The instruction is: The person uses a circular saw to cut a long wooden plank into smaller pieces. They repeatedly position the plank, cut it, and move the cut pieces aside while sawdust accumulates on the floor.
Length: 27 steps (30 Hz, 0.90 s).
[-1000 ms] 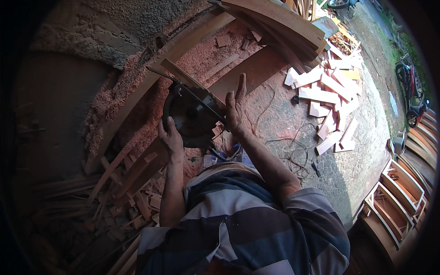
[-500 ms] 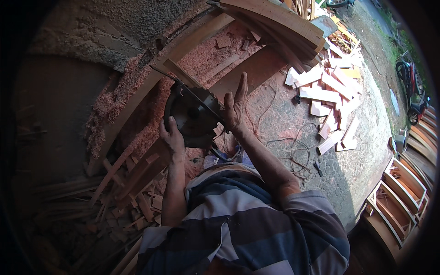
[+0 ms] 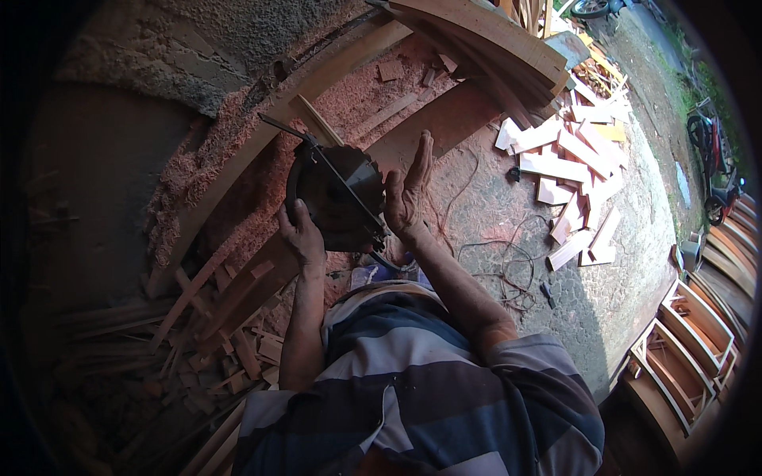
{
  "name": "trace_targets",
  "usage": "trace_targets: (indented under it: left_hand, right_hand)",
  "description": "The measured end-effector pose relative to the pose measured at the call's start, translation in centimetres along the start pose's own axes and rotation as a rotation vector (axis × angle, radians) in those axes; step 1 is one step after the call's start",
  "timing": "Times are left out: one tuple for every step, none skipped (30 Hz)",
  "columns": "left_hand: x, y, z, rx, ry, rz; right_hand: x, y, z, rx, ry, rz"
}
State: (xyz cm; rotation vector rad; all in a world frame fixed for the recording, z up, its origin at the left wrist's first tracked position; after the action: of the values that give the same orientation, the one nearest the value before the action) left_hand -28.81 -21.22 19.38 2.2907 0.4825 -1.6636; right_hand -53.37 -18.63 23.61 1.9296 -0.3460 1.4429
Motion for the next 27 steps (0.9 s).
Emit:
trace_targets:
  left_hand:
    - [0.0, -0.3, 0.1, -0.001, -0.001, 0.009]
    - [-0.4, -0.2, 0.1, -0.002, 0.003, 0.024]
    - [-0.6, -0.2, 0.1, 0.002, 0.003, 0.015]
    - [-0.8, -0.2, 0.2, 0.006, 0.003, 0.006]
    - [-1.0, -0.3, 0.1, 0.008, 0.003, -0.003]
    - [-1.0, -0.5, 0.1, 0.010, -0.015, -0.010]
    - [-0.9, -0.6, 0.1, 0.012, -0.033, -0.017]
    - [-1.0, -0.5, 0.1, 0.013, -0.051, -0.015]
    - [-1.1, -0.5, 0.0, 0.005, -0.039, 0.003]
    - [-1.1, -0.6, -0.2, -0.003, -0.026, 0.023]
    - [-1.3, -0.4, -0.2, -0.006, -0.015, 0.048]
    - [-1.2, -0.5, 0.0, -0.014, -0.004, 0.017]
    - [-1.1, -0.7, 0.4, -0.021, 0.007, -0.014]
    - [-0.7, -0.8, 0.1, -0.027, 0.026, -0.051]
    - [-0.7, -0.7, 0.0, -0.020, 0.069, -0.011]
    - [-0.5, -0.7, 0.0, -0.011, 0.110, 0.027]
    - [-0.5, -0.7, 0.1, -0.005, 0.150, 0.066]
    - [-1.3, -0.8, -0.1, -0.001, 0.240, 0.209]
    - [-2.0, -0.7, -0.2, 0.003, 0.327, 0.353]
    - [-3.3, -1.0, -0.1, 0.014, 0.414, 0.499]
    - [-4.3, -1.5, 0.4, 0.106, 0.495, 0.632]
    - [-5.3, -2.1, 0.7, 0.198, 0.573, 0.766]
    - [-6.7, -2.8, 1.0, 0.285, 0.649, 0.900]
    - [-7.5, -3.7, 2.0, 0.477, 0.629, 1.015]
    - [-8.2, -4.6, 2.8, 0.670, 0.604, 1.126]
    - [-8.5, -5.6, 3.2, 0.857, 0.580, 1.234]
    - [-8.5, -5.7, 3.6, 0.964, 0.621, 1.231]
  right_hand:
    - [0.4, -0.9, 0.4, 0.028, -0.024, -0.036]
    - [0.9, -1.5, 0.9, 0.052, -0.041, -0.069]
    - [1.1, -1.7, 1.2, 0.070, -0.059, -0.086]
    - [1.4, -1.7, 1.3, 0.088, -0.078, -0.102]
    - [1.7, -1.8, 1.5, 0.106, -0.095, -0.119]
    - [1.5, -1.9, 1.7, 0.100, -0.078, -0.112]
    - [1.6, -2.1, 1.5, 0.109, -0.104, -0.126]
    - [1.9, -2.1, 1.4, 0.113, -0.123, -0.143]
    - [2.1, -2.1, 1.3, 0.116, -0.143, -0.161]
    - [1.7, -2.1, 1.1, 0.069, -0.124, -0.081]
    - [1.0, -2.1, 1.0, 0.015, -0.103, -0.003]
    - [0.5, -2.1, 0.9, -0.039, -0.081, 0.076]
    - [0.5, -2.1, 0.5, -0.001, -0.083, 0.058]
    - [0.3, -2.9, -0.7, 0.040, -0.088, 0.048]
    - [0.3, -3.6, -2.0, 0.083, -0.099, 0.033]
    - [0.3, -4.8, -3.2, 0.126, -0.112, 0.070]
    - [0.4, -6.0, -4.2, 0.170, -0.124, 0.106]
    - [-0.1, -7.4, -4.7, 0.301, -0.119, 0.252]
    - [-0.4, -8.9, -5.1, 0.430, -0.113, 0.399]
    - [-0.6, -10.1, -5.2, 0.553, -0.105, 0.553]
    - [-0.1, -10.4, -5.1, 0.621, -0.111, 0.562]
    - [0.5, -10.8, -4.8, 0.688, -0.117, 0.570]
    - [1.0, -11.1, -4.4, 0.759, -0.123, 0.573]
    - [0.7, -11.5, -4.0, 0.664, -0.045, 0.456]
    - [-0.3, -12.0, -3.9, 0.644, -0.041, 0.481]
    - [-0.8, -11.8, -3.4, 0.630, -0.032, 0.500]
    - [-1.2, -11.6, -3.2, 0.616, -0.023, 0.518]
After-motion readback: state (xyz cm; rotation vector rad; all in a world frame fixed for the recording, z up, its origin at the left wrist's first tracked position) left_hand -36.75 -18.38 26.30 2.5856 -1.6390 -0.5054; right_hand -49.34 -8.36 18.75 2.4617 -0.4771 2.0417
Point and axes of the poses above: each hand's wrist, its own y-axis towards the middle knuckle, its own z-axis out of the palm, x = y × z, the point moved 6 cm from there along y, towards the middle knuckle, and after that the axes turned 5 degrees about -x, right-handed, at the moved point
